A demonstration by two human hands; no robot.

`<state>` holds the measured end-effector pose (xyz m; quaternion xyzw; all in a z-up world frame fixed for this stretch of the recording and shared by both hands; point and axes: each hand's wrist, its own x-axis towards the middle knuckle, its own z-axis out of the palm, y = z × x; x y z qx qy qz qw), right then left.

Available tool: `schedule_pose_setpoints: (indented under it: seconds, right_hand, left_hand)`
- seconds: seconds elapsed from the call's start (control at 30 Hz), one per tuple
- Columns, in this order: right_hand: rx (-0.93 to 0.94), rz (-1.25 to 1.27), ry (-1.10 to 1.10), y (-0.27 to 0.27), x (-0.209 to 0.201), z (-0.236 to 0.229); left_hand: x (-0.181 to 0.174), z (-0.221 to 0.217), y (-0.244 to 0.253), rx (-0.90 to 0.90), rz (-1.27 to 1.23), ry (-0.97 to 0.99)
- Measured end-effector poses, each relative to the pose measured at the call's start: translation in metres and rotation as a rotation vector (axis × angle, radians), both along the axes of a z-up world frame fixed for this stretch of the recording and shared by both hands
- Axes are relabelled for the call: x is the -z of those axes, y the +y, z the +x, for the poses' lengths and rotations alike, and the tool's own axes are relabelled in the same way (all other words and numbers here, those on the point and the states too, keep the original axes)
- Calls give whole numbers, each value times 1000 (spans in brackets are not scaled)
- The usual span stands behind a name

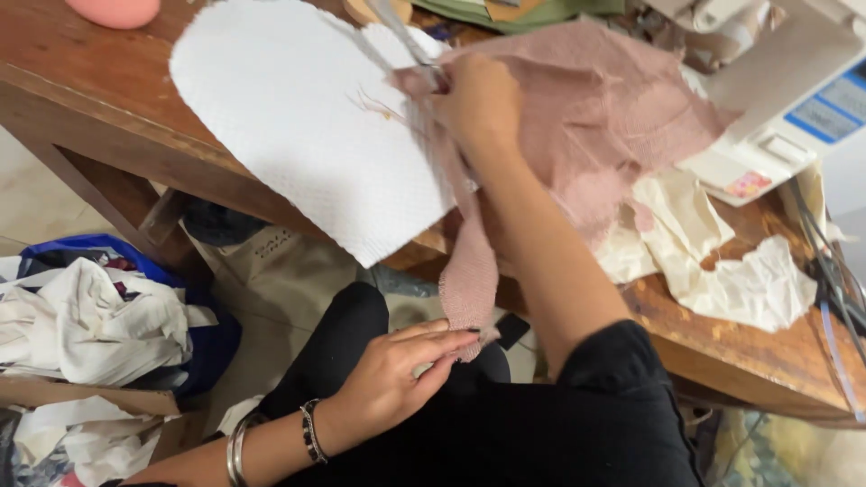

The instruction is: Cutting a long strip of pink fabric using scissors on a wooden workbench

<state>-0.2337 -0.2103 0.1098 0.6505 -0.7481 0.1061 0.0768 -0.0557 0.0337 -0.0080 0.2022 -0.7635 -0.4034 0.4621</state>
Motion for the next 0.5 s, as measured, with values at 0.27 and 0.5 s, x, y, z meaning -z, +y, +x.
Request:
schedule_pose_setpoints:
  seconds: [0.27,0.5]
  right_hand:
    - [-184,-183,-1162,33,-25,-111]
    - [-365,-420,-360,60,-17,-94]
  left_hand:
    - [-15,-1,-14,82,24,25]
    - [17,8,12,200,263,-5]
